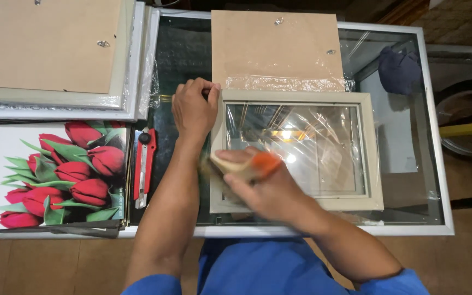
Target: Clean the glass surface of a picture frame using a brush and a cloth.
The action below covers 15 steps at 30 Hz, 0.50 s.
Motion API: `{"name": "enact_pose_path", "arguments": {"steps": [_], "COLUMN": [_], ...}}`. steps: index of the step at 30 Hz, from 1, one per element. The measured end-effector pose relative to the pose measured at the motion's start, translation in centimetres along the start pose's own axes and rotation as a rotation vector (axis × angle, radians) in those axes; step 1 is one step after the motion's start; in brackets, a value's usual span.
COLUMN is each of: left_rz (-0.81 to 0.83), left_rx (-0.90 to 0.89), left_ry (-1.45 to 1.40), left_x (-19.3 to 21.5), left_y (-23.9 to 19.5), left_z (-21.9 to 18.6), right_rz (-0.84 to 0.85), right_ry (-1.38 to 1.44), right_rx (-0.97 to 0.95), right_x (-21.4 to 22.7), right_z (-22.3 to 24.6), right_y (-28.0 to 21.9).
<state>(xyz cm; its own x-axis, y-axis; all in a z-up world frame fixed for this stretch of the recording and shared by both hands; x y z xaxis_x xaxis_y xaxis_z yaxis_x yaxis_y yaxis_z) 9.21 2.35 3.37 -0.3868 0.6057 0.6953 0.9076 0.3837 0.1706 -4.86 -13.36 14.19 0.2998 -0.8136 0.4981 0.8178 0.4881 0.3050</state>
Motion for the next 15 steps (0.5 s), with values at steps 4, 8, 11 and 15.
{"name": "enact_pose_path", "arguments": {"steps": [4, 8, 11, 15], "left_rz": [0.000, -0.001, 0.006, 0.008], "left_rx": [0.006, 0.016, 0.024, 0.026], "left_ry": [-0.002, -0.010, -0.013, -0.027], "left_x": [0.2, 0.5, 0.5, 0.5], "left_y": [-0.2, -0.1, 0.0, 0.0], "left_z": [-0.2, -0.5, -0.4, -0.4], "right_rz": [-0.134, -0.439, -0.565, -0.543], "right_ry": [-0.202, -0.661, -0.843, -0.556], "right_rx": [-0.052, -0.157, -0.241, -0.723], "right_x": [8.5, 21.6, 23.3, 15.5], "right_z": [-5.6, -10.7, -10.9, -10.6], "right_y": [-2.5, -8.6, -9.0, -3.2]}}
Point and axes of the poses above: each hand's wrist, its own y-axis towards the middle knuckle, its own x-axis out of the back of the hand, z = x × y, the point moved 10 cm from there along y, towards the middle knuckle, and after that the axes turned 13 degrees about x, right-handed, at the moved point
